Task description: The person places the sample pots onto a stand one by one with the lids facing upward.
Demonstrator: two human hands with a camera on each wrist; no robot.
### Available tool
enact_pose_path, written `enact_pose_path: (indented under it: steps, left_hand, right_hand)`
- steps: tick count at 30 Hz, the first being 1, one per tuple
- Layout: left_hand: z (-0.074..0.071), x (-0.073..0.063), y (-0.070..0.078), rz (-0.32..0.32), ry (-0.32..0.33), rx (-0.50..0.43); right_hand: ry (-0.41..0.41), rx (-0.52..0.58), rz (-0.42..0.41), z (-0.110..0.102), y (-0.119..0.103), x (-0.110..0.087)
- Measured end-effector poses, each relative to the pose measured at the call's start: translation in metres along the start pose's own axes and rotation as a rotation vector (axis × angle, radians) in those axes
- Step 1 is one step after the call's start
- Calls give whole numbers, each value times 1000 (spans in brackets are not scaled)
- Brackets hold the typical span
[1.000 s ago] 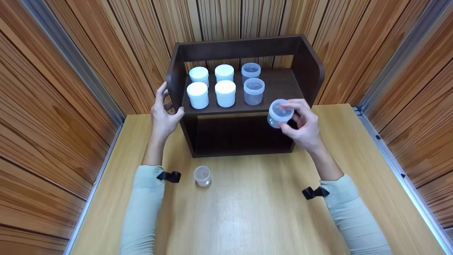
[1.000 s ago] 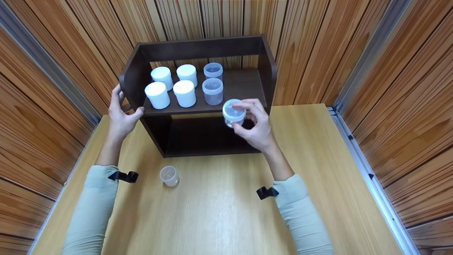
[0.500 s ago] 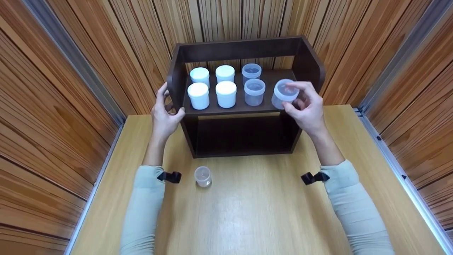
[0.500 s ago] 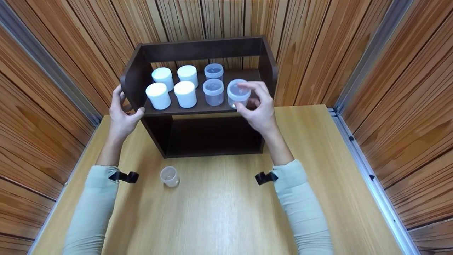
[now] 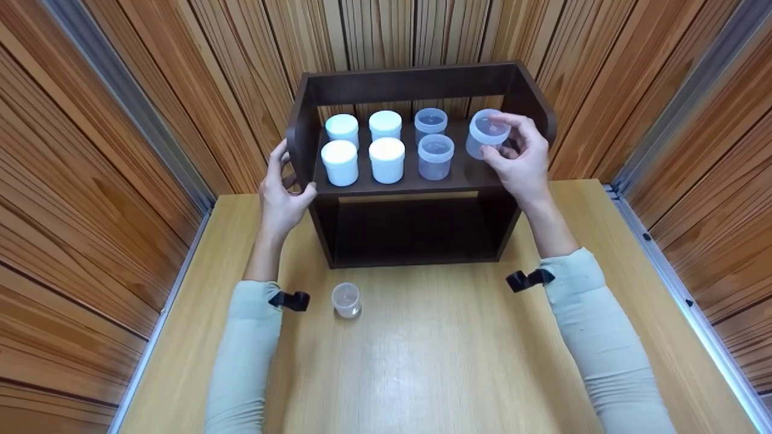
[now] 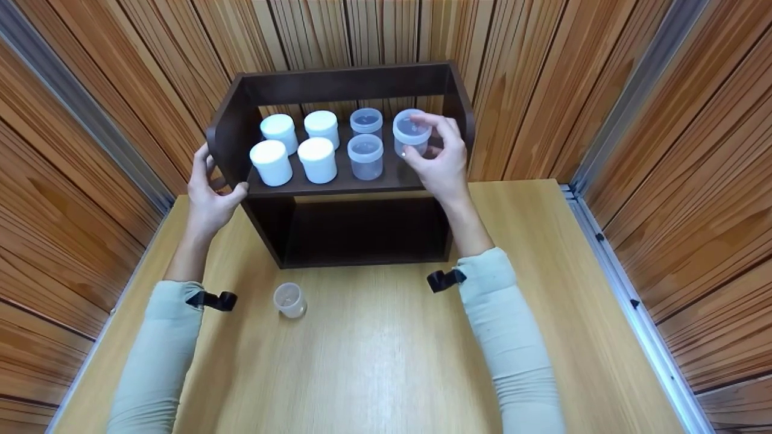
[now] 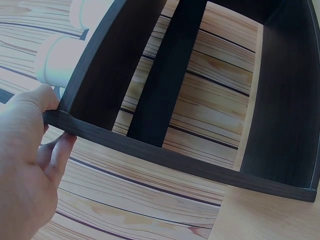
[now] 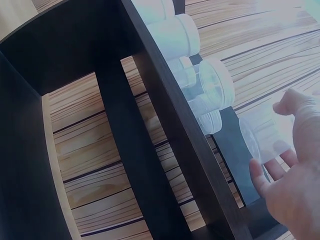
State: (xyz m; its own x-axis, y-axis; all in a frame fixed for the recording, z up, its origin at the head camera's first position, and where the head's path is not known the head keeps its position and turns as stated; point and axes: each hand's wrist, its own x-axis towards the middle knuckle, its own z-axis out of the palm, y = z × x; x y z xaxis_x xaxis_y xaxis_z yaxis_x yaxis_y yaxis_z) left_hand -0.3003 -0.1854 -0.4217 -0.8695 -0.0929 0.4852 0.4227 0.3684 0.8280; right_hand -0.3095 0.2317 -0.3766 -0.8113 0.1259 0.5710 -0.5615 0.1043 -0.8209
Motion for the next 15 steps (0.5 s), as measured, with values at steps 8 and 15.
enact_pose_path:
  steps: [8,15]
  left_hand:
    - [0,1,0,6,6,-19]
    - [1,1,0,-10,-3,-14]
  right_hand:
    - [21,-48,86,8,2,14]
    - [47,-37,136,14,6,25]
